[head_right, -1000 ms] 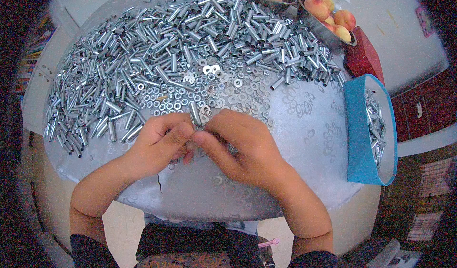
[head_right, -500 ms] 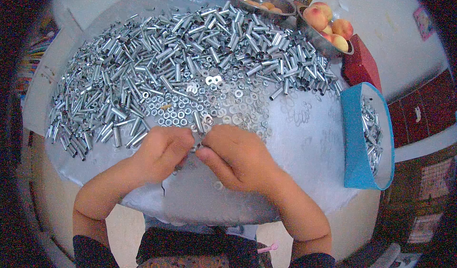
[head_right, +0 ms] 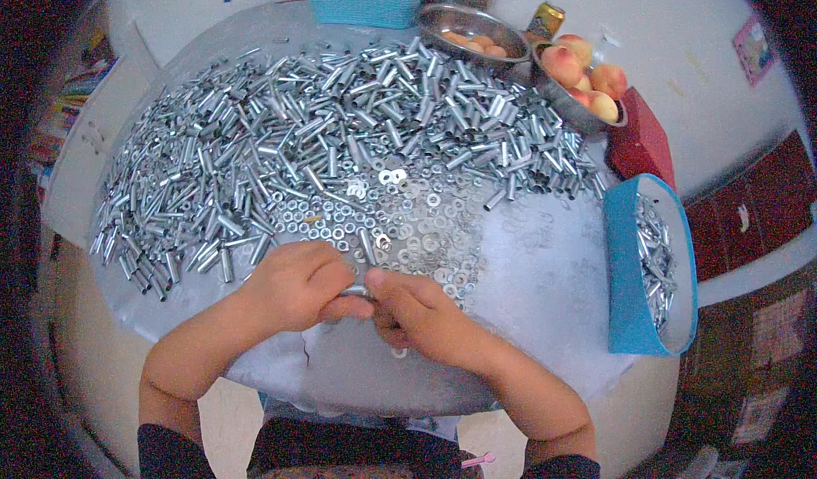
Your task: The person sits at a table covered with metal bolts and washers, repeatedly picking up a bolt and a washer to assemble them by hand. They place the completed assemblies into a blue container on the right side of the table. The task involves repetitive manual handling of small hardware components.
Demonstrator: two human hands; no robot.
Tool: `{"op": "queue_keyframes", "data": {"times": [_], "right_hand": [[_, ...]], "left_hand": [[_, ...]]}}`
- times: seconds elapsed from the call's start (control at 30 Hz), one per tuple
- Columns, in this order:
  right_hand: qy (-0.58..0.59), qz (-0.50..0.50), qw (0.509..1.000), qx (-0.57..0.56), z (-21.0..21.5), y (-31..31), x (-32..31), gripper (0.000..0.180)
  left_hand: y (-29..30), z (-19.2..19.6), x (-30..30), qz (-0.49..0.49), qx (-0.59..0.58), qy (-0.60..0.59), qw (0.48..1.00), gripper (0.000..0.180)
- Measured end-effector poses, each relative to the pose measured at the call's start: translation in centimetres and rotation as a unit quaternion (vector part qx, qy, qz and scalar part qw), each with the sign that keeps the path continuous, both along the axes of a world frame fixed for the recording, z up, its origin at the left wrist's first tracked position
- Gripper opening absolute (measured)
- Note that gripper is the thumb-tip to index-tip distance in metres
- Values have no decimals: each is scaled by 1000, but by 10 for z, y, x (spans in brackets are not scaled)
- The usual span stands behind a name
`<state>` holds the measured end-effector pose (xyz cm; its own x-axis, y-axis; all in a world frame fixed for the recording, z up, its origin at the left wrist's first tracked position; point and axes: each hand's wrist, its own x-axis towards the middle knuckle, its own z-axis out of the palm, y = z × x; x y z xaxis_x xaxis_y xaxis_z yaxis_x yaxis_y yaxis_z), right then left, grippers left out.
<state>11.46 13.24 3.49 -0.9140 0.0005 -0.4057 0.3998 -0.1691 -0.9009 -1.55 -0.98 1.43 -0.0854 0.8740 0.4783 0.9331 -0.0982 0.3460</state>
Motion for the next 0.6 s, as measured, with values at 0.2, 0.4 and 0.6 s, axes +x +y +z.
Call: {"op": "queue_keyframes", "data": {"times": [0.2,0.4,0.6], "right_hand": [[184,-200,961,-47,5,39,2,36],[502,-476,691,-211,22,127,31,40],[323,-467,741,-359,1,119,18,29]], "left_hand": [[8,-5,-2,-19,287,-176,941,59],[7,-6,1,-73,198,-109,971,63],[4,4,3,-18,165,-83,983,53]]}}
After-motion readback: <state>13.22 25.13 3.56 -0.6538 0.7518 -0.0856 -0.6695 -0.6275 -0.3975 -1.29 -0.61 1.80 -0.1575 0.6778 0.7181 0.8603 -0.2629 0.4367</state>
